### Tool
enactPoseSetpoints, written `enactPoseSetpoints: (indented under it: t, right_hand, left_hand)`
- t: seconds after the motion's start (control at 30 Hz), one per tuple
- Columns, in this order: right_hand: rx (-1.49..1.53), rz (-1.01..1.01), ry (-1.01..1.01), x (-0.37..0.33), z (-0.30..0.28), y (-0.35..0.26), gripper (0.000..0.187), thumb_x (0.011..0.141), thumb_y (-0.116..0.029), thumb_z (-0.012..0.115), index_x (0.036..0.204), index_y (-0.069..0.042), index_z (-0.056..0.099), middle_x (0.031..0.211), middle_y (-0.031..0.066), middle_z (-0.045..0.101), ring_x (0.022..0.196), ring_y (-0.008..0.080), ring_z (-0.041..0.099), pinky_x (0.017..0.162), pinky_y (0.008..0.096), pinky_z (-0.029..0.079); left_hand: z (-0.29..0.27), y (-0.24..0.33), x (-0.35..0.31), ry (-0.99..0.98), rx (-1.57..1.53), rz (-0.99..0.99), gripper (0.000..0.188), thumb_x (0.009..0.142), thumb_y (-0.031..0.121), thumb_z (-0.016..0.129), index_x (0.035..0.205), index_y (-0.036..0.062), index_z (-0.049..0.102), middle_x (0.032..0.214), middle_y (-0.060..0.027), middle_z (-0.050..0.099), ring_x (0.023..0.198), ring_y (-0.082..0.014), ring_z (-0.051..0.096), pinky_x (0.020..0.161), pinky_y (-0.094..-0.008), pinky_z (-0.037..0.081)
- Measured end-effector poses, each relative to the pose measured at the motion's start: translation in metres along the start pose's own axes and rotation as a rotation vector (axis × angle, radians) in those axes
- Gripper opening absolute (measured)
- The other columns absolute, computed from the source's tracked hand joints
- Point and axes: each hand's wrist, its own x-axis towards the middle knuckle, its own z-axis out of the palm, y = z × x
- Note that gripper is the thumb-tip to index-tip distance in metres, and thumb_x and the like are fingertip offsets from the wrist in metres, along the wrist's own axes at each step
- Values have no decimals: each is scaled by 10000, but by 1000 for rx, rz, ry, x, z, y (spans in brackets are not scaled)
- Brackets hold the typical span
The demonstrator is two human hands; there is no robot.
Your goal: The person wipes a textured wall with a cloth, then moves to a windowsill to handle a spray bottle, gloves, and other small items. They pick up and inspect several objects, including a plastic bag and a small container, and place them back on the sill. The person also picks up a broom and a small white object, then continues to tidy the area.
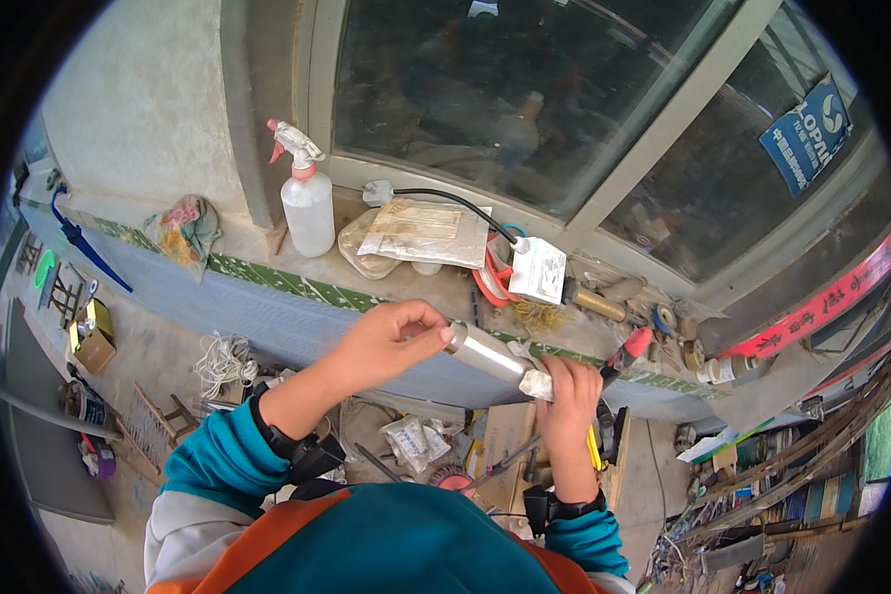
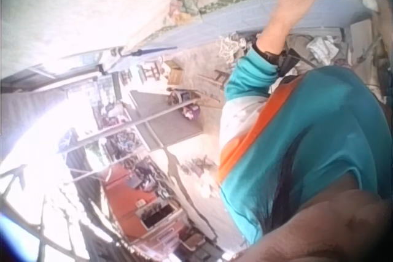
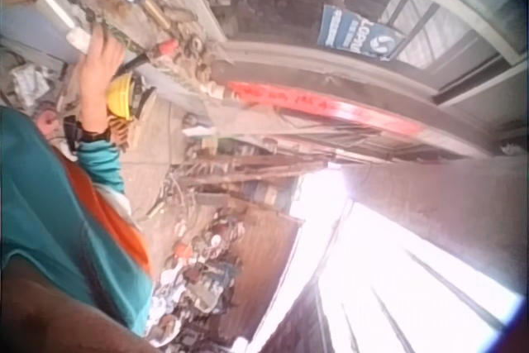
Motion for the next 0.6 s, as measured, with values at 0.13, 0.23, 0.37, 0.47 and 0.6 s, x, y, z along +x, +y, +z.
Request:
enactPoseSetpoints:
  t: [0.13, 0.23, 0.37, 0.47, 0.6]
  right_hand:
    - [-126, -22, 80, -2, 4, -1, 449, 685, -5, 613, 1117, -125, 588, 962, 58, 532, 879, 267, 531, 863, 420, 380]
    - [-185, -15, 78, -5, 6, -2, 461, 686, 4, 603, 1127, -129, 586, 964, 55, 526, 876, 262, 529, 852, 409, 377]
    - [-133, 31, 15, -6, 9, -3, 485, 675, 11, 609, 1139, -130, 580, 961, 68, 524, 878, 265, 527, 837, 401, 372]
    - [-37, 86, -44, -7, 12, -4, 541, 644, 27, 631, 1157, -128, 565, 960, 85, 523, 894, 279, 522, 831, 400, 370]
    - [56, 121, -73, -8, 20, -4, 612, 601, 59, 654, 1175, -125, 546, 962, 106, 526, 921, 307, 515, 826, 403, 373]
  left_hand:
    - [15, 3, -6, 79, 86, -101, 277, 835, 127, 679, 1042, -10, 556, 1112, -80, 572, 903, -115, 595, 740, -258, 491]
    - [20, 4, -11, 60, 13, -80, 353, 800, 90, 703, 1091, -12, 530, 1109, -80, 569, 909, -126, 602, 760, -271, 506]
    - [24, 6, -14, 39, -30, -64, 452, 770, 43, 707, 1165, -8, 492, 1104, -72, 567, 923, -138, 604, 806, -287, 515]
    - [30, 10, -21, 73, 100, 41, 470, 759, 39, 706, 1180, 10, 500, 1085, -76, 572, 931, -151, 607, 807, -291, 522]
    - [35, 17, -28, 102, 286, 169, 485, 751, 44, 711, 1194, 49, 514, 1075, -106, 578, 922, -184, 619, 797, -322, 530]
